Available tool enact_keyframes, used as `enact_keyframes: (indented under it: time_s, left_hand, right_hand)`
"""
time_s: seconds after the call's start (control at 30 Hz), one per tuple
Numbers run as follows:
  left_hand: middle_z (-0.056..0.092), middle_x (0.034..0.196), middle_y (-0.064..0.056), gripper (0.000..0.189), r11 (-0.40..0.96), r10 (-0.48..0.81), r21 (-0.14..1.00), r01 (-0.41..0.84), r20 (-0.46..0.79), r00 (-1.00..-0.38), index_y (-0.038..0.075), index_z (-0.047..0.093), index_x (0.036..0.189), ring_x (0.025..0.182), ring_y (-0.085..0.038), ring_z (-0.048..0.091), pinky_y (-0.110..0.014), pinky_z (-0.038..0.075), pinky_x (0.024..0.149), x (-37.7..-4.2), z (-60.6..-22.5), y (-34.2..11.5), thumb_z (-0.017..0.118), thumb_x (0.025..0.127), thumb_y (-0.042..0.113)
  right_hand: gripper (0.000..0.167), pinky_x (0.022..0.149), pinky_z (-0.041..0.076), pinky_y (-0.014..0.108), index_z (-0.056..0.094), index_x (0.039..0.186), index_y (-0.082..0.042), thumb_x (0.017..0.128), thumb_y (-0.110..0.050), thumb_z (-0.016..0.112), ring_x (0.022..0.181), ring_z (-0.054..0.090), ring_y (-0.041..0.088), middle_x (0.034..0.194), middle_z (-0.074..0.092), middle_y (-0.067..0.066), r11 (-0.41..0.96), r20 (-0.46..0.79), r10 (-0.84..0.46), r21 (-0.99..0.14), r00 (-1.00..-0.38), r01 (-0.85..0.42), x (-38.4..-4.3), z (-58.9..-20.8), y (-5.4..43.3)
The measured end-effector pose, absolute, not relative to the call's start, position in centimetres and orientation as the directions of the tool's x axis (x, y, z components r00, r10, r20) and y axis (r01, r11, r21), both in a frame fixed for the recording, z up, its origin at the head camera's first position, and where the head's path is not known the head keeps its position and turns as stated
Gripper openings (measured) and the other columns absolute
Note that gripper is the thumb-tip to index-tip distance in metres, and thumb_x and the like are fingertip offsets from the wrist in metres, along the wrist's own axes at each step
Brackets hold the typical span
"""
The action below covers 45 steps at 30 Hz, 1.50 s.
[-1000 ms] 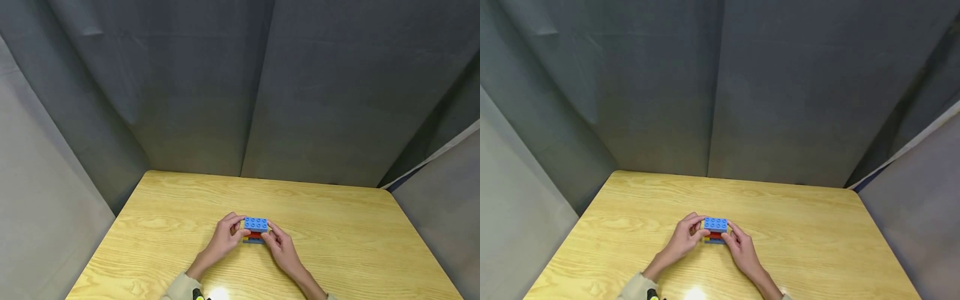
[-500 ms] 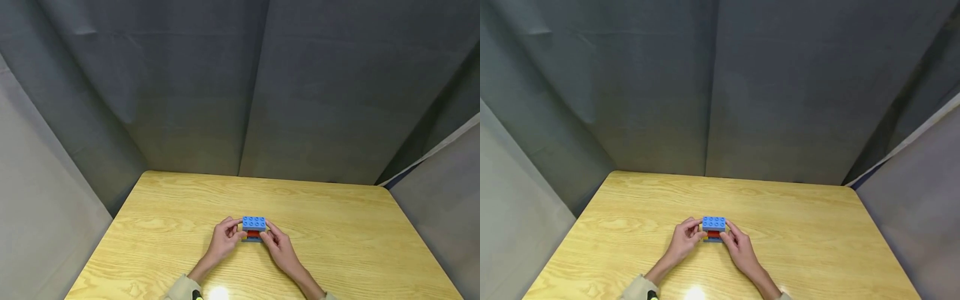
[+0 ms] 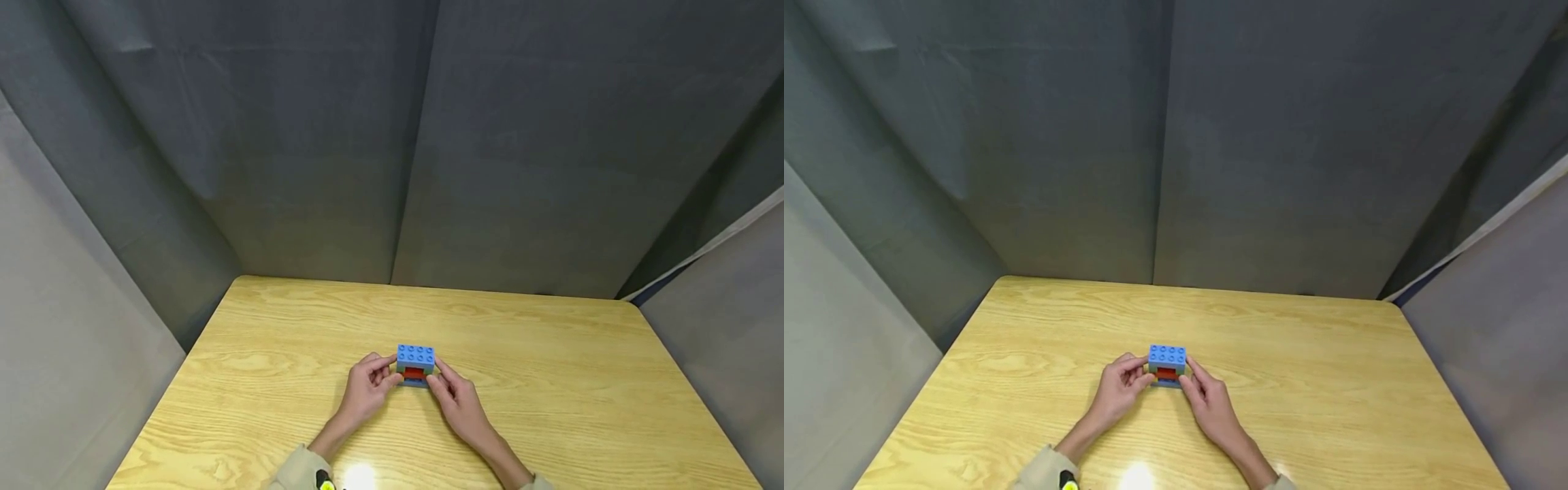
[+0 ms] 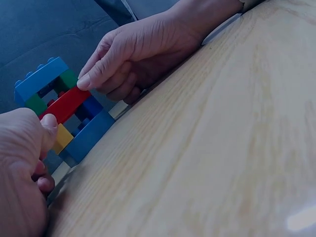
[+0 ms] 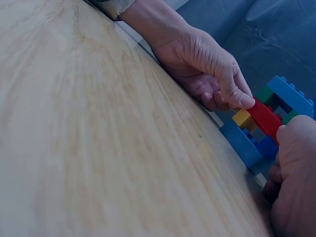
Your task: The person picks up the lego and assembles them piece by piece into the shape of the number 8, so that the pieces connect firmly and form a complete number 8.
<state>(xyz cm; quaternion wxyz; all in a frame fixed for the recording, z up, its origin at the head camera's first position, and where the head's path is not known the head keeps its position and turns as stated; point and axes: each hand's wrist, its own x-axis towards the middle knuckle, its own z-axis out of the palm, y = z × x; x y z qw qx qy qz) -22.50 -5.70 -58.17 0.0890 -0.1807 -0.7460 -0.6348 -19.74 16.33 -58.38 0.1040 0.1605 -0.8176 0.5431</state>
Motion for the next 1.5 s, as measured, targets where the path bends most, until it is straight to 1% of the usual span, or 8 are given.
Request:
enact_keyframes:
  time_s: [0.23,0.7,1.03,1.2,1.3,1.4,1.43,1.5]
  left_hand:
    - [0.058,0.074,-0.011,0.029,0.127,0.133,0.912,0.391,0.375,-0.917,-0.002,0.078,0.112,0.064,-0.01,0.045,-0.015,0.034,0.057,-22.41,-58.25,-5.72,0.084,0.085,0.005]
    - [0.06,0.074,-0.01,0.028,0.127,0.15,0.905,0.405,0.387,-0.91,-0.004,0.077,0.115,0.063,-0.004,0.045,-0.015,0.034,0.055,-22.11,-58.44,-5.98,0.082,0.09,0.007]
    - [0.057,0.071,0.0,0.017,0.097,0.124,0.925,0.368,0.356,-0.926,0.002,0.082,0.106,0.061,-0.004,0.044,-0.016,0.033,0.055,-22.04,-58.44,-5.72,0.083,0.09,0.009]
    - [0.058,0.07,0.0,0.016,0.11,0.125,0.927,0.358,0.344,-0.93,0.005,0.083,0.105,0.061,-0.005,0.045,-0.016,0.034,0.056,-22.03,-58.32,-5.68,0.083,0.091,0.012]
    - [0.06,0.07,-0.002,0.016,0.117,0.133,0.924,0.363,0.348,-0.928,0.005,0.083,0.105,0.061,-0.006,0.046,-0.016,0.034,0.055,-22.04,-58.25,-5.68,0.083,0.091,0.014]
    - [0.062,0.07,-0.004,0.014,0.11,0.138,0.921,0.374,0.359,-0.923,0.005,0.083,0.103,0.061,-0.006,0.047,-0.017,0.035,0.055,-22.1,-58.34,-5.65,0.083,0.091,0.013]
    - [0.062,0.07,-0.005,0.013,0.105,0.139,0.92,0.378,0.363,-0.921,0.004,0.083,0.101,0.061,-0.006,0.047,-0.017,0.035,0.055,-22.12,-58.36,-5.63,0.083,0.091,0.012]
    - [0.062,0.07,-0.007,0.012,0.092,0.139,0.917,0.387,0.373,-0.917,0.003,0.083,0.1,0.061,-0.006,0.047,-0.017,0.036,0.054,-22.14,-58.41,-5.54,0.083,0.09,0.01]
  right_hand:
    - [0.039,0.052,0.029,0.018,0.064,0.137,0.003,0.104,-0.017,0.067,0.055,0.029,-0.003,0.062,0.04,-0.013,0.384,0.373,-0.115,-0.838,-0.921,-0.387,-19.78,-58.62,16.25]
    - [0.035,0.052,0.029,0.018,0.069,0.131,0.003,0.103,-0.017,0.069,0.054,0.028,-0.003,0.06,0.038,-0.013,0.394,0.365,-0.083,-0.843,-0.927,-0.367,-19.44,-58.35,16.11]
    - [0.033,0.048,0.027,0.018,0.073,0.127,0.002,0.101,-0.017,0.072,0.051,0.029,-0.003,0.057,0.04,-0.013,0.388,0.372,-0.04,-0.85,-0.928,-0.357,-19.35,-58.16,16.14]
    - [0.031,0.047,0.028,0.017,0.074,0.125,0.003,0.101,-0.018,0.071,0.051,0.031,-0.002,0.056,0.042,-0.012,0.397,0.377,-0.011,-0.848,-0.926,-0.35,-19.32,-58.06,16.13]
    - [0.029,0.051,0.036,0.015,0.075,0.122,0.003,0.101,-0.017,0.072,0.055,0.04,-0.002,0.06,0.057,-0.007,0.411,0.399,0.008,-0.837,-0.917,-0.361,-19.35,-58.06,16.08]
    - [0.027,0.064,0.049,0.012,0.076,0.119,0.003,0.1,-0.015,0.073,0.072,0.062,0.0,0.081,0.077,0.004,0.431,0.426,0.023,-0.821,-0.904,-0.376,-19.42,-58.12,16.03]
    - [0.026,0.069,0.052,0.013,0.076,0.118,0.004,0.1,-0.014,0.073,0.077,0.066,0.003,0.089,0.079,0.008,0.441,0.439,0.023,-0.811,-0.898,-0.385,-19.45,-58.18,16.01]
    - [0.026,0.073,0.053,0.012,0.076,0.117,0.004,0.1,-0.014,0.073,0.088,0.07,0.006,0.096,0.079,0.013,0.456,0.448,0.027,-0.801,-0.894,-0.388,-19.48,-58.23,16.0]
